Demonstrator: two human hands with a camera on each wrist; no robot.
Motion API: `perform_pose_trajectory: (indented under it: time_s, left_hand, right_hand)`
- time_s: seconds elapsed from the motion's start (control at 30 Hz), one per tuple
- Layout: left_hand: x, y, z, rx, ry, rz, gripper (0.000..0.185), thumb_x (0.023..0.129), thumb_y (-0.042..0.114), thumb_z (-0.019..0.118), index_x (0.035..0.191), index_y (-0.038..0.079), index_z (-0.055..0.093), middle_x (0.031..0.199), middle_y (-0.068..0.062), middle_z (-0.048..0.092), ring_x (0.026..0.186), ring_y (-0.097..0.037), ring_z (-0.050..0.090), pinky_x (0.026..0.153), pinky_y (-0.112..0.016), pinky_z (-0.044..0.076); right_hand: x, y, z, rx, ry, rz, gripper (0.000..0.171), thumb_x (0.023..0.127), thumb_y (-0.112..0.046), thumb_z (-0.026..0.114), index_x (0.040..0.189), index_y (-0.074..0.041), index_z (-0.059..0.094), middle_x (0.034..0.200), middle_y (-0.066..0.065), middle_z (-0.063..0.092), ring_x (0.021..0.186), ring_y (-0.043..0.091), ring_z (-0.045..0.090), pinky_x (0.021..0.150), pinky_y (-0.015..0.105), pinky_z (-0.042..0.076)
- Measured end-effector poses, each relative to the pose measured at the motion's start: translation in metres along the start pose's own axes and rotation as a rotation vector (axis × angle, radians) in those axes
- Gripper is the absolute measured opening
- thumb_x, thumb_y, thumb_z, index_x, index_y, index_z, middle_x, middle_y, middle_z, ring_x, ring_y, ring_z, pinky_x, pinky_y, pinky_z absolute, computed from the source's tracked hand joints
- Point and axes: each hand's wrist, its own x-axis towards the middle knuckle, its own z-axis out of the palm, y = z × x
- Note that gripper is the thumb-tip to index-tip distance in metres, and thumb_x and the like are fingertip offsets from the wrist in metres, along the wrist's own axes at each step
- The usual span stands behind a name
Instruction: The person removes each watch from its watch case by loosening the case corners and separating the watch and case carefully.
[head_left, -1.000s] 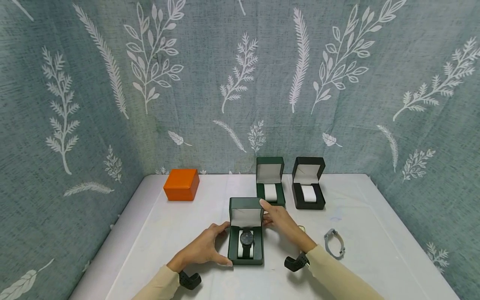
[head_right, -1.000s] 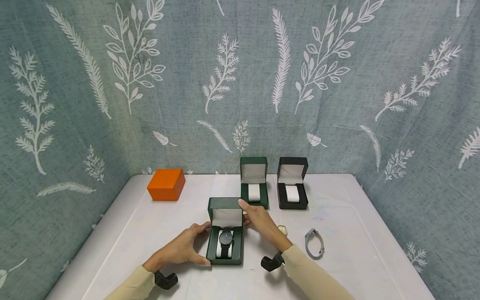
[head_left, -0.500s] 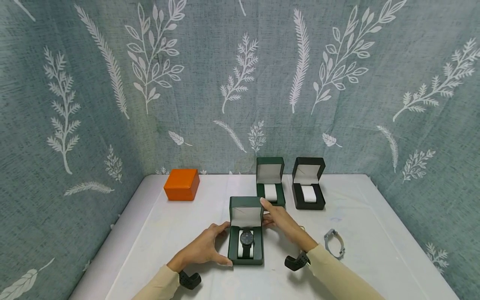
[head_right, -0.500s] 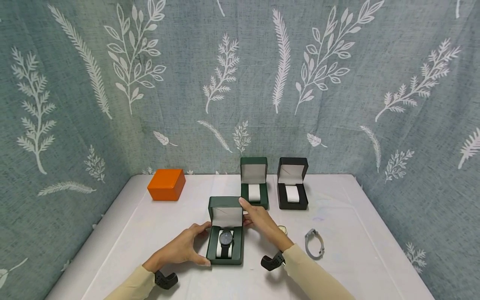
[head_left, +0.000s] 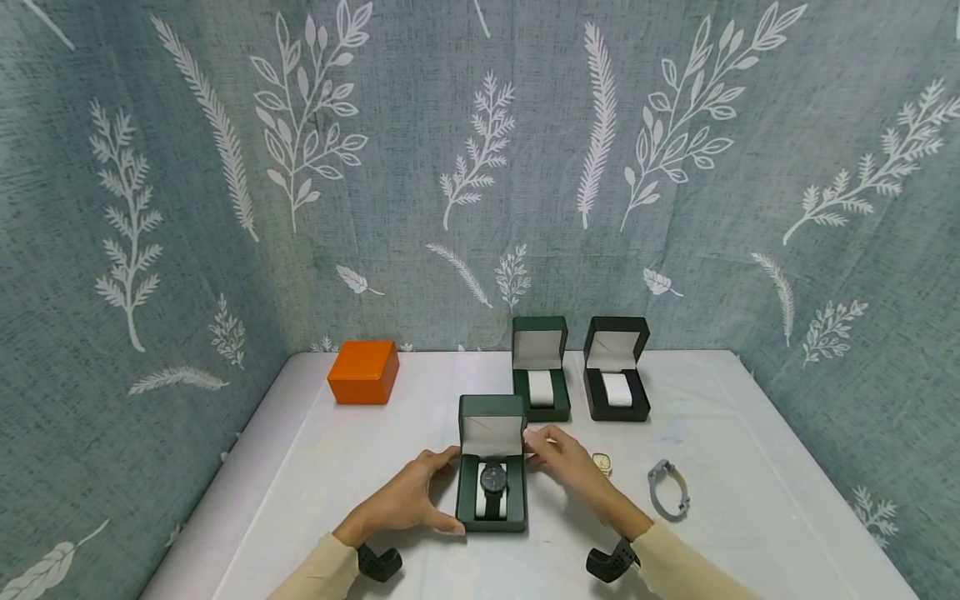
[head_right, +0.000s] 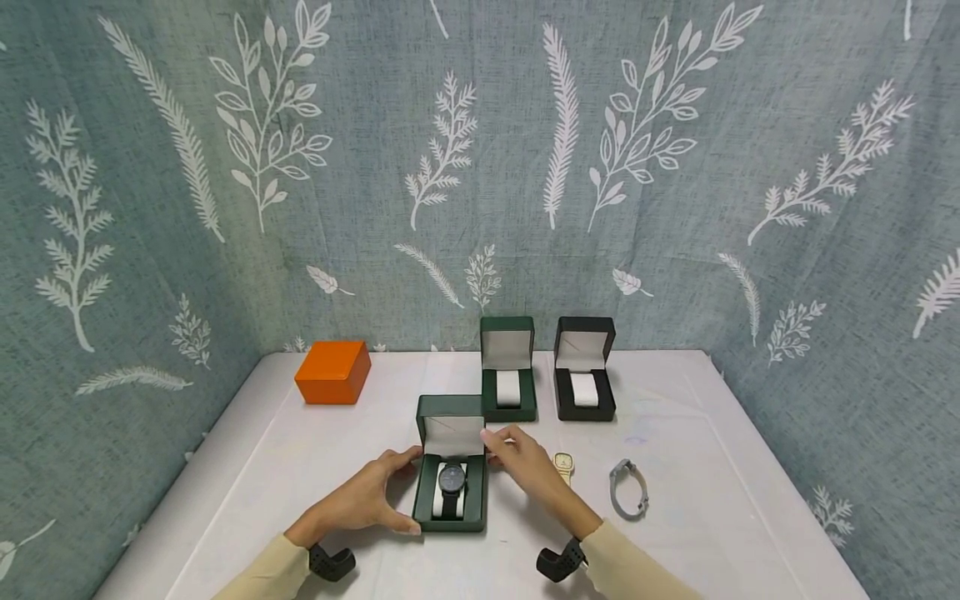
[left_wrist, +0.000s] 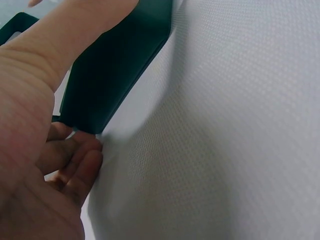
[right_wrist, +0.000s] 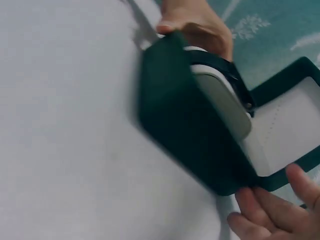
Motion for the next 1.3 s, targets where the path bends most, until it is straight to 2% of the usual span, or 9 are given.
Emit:
perform_pose_trajectory:
  time_s: [0.1,0.2,0.3,0.47,0.77,1.13,1.3]
  left_hand:
    - [0.000,0.000,0.000,-0.004,-0.002,-0.003,0.120,0.065,0.044,0.099,0.157,-0.002,0.037,0.135,-0.012,0.055,0.122,-0.025,0.056,0.109,-0.051,0.043]
    - [-0.001,0.001,0.000,-0.009,0.000,-0.004,0.120,0.065,0.045,0.098,0.157,-0.001,0.037,0.135,-0.012,0.054,0.122,-0.025,0.056,0.109,-0.050,0.043]
    - [-0.002,0.001,-0.001,-0.011,0.005,0.000,0.120,0.065,0.046,0.098,0.157,-0.001,0.036,0.136,-0.012,0.054,0.122,-0.024,0.056,0.109,-0.050,0.043]
    - [-0.002,0.002,-0.003,-0.006,0.013,0.002,0.120,0.065,0.046,0.098,0.157,-0.001,0.037,0.135,-0.011,0.055,0.122,-0.023,0.056,0.109,-0.049,0.042]
    - [-0.001,0.005,-0.003,-0.014,0.013,0.001,0.118,0.065,0.046,0.098,0.156,0.002,0.039,0.133,-0.009,0.055,0.121,-0.024,0.055,0.109,-0.050,0.043]
    - [-0.001,0.004,-0.005,0.020,-0.009,-0.002,0.119,0.066,0.050,0.096,0.158,0.002,0.038,0.134,-0.008,0.058,0.122,-0.023,0.055,0.109,-0.051,0.042]
    - [-0.001,0.003,-0.011,0.001,0.013,0.023,0.105,0.070,0.046,0.094,0.153,0.003,0.047,0.135,-0.006,0.064,0.117,-0.021,0.059,0.104,-0.046,0.048]
  right_hand:
    - [-0.008,0.006,0.001,-0.115,-0.051,-0.060,0.041,0.099,-0.048,0.067,0.122,-0.015,0.065,0.122,0.006,0.070,0.107,0.023,0.068,0.089,0.044,0.055]
    - [-0.013,0.012,0.002,-0.160,-0.100,-0.116,0.044,0.094,-0.043,0.076,0.129,-0.020,0.066,0.120,0.006,0.068,0.106,0.021,0.067,0.086,0.040,0.056]
    - [-0.015,0.016,0.004,-0.148,-0.130,-0.162,0.051,0.089,-0.038,0.082,0.133,-0.020,0.064,0.124,0.009,0.064,0.105,0.021,0.066,0.089,0.038,0.056]
    - [-0.015,0.020,0.009,-0.183,-0.104,-0.250,0.057,0.084,-0.032,0.087,0.134,-0.015,0.064,0.138,0.009,0.058,0.103,0.020,0.065,0.093,0.036,0.056]
    - [-0.018,0.026,0.012,-0.213,-0.067,-0.252,0.059,0.083,-0.033,0.088,0.133,-0.011,0.066,0.126,0.009,0.059,0.102,0.020,0.065,0.092,0.031,0.056]
    - [-0.021,0.028,0.012,-0.207,-0.060,-0.276,0.061,0.083,-0.031,0.088,0.135,-0.009,0.065,0.127,0.010,0.059,0.103,0.023,0.064,0.093,0.031,0.055]
    - [-0.023,0.029,0.013,-0.193,-0.062,-0.272,0.061,0.083,-0.030,0.089,0.135,-0.010,0.065,0.128,0.010,0.060,0.103,0.022,0.064,0.094,0.030,0.055]
